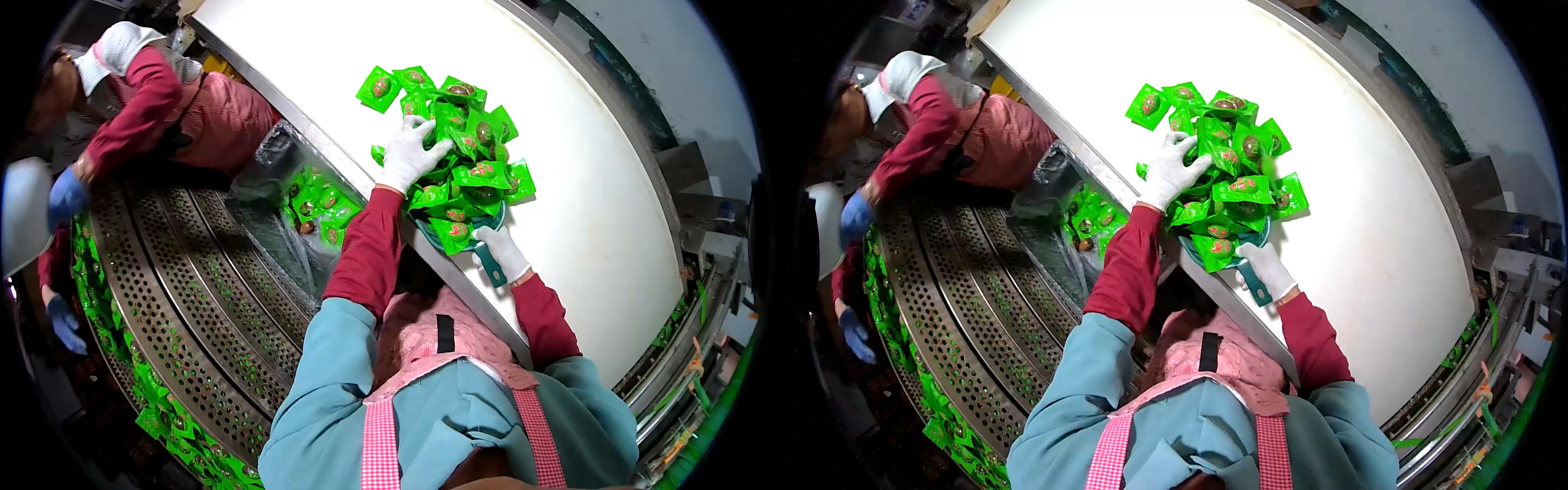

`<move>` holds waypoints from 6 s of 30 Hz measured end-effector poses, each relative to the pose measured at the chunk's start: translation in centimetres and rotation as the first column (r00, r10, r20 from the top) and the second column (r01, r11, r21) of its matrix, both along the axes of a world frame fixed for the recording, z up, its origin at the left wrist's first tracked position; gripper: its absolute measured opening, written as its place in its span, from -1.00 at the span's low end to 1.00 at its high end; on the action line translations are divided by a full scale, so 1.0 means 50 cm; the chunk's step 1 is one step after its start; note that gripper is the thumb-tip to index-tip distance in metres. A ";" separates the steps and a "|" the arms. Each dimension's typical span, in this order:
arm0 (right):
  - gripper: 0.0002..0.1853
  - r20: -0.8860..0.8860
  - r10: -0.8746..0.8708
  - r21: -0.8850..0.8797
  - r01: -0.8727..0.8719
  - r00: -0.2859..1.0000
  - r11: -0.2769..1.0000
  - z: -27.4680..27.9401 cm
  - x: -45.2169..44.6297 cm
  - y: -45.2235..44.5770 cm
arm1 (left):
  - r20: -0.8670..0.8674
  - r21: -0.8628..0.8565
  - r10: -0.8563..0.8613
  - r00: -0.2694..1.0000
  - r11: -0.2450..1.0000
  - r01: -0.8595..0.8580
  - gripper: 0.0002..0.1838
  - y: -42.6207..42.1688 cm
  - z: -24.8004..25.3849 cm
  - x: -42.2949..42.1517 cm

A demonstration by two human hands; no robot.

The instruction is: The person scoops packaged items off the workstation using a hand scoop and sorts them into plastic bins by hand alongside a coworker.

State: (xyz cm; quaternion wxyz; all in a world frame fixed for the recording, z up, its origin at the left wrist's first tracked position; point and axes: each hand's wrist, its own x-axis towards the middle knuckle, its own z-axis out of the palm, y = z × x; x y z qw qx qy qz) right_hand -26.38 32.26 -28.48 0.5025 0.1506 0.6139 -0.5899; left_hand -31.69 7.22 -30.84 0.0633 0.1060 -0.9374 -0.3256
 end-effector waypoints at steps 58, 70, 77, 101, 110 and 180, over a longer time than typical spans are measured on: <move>-0.75 -0.823 0.566 0.002 -0.995 -0.059 -0.101 0.637 0.912 -1.097 | -0.388 0.031 0.899 0.204 0.234 -0.972 -0.42 -0.626 0.765 1.574; -0.43 -0.734 -0.199 0.494 -0.712 -0.649 0.500 0.597 1.161 -1.238 | 0.139 -0.228 0.939 0.313 0.338 -0.913 -0.49 -0.265 0.720 1.840; -0.38 -0.542 -0.392 0.305 -0.609 -0.743 0.732 0.674 0.992 -1.222 | -0.145 -0.321 0.946 0.289 0.231 -0.918 -0.58 -0.141 0.623 1.849; -0.65 -0.421 0.786 -0.502 -0.838 0.453 0.214 0.401 0.360 -0.417 | 0.031 -0.527 0.688 0.725 0.628 -0.573 -0.58 -0.301 0.787 1.404; -0.81 -0.113 0.792 -0.289 -0.782 0.600 0.552 0.230 0.222 -0.164 | 0.207 -0.708 0.278 0.938 0.704 -0.053 -0.61 -0.278 0.698 1.010; -0.82 -0.091 -0.573 0.014 0.576 0.815 0.817 -0.052 0.287 0.132 | 0.209 -0.236 -0.156 0.965 0.950 0.204 -0.42 0.054 -0.035 0.239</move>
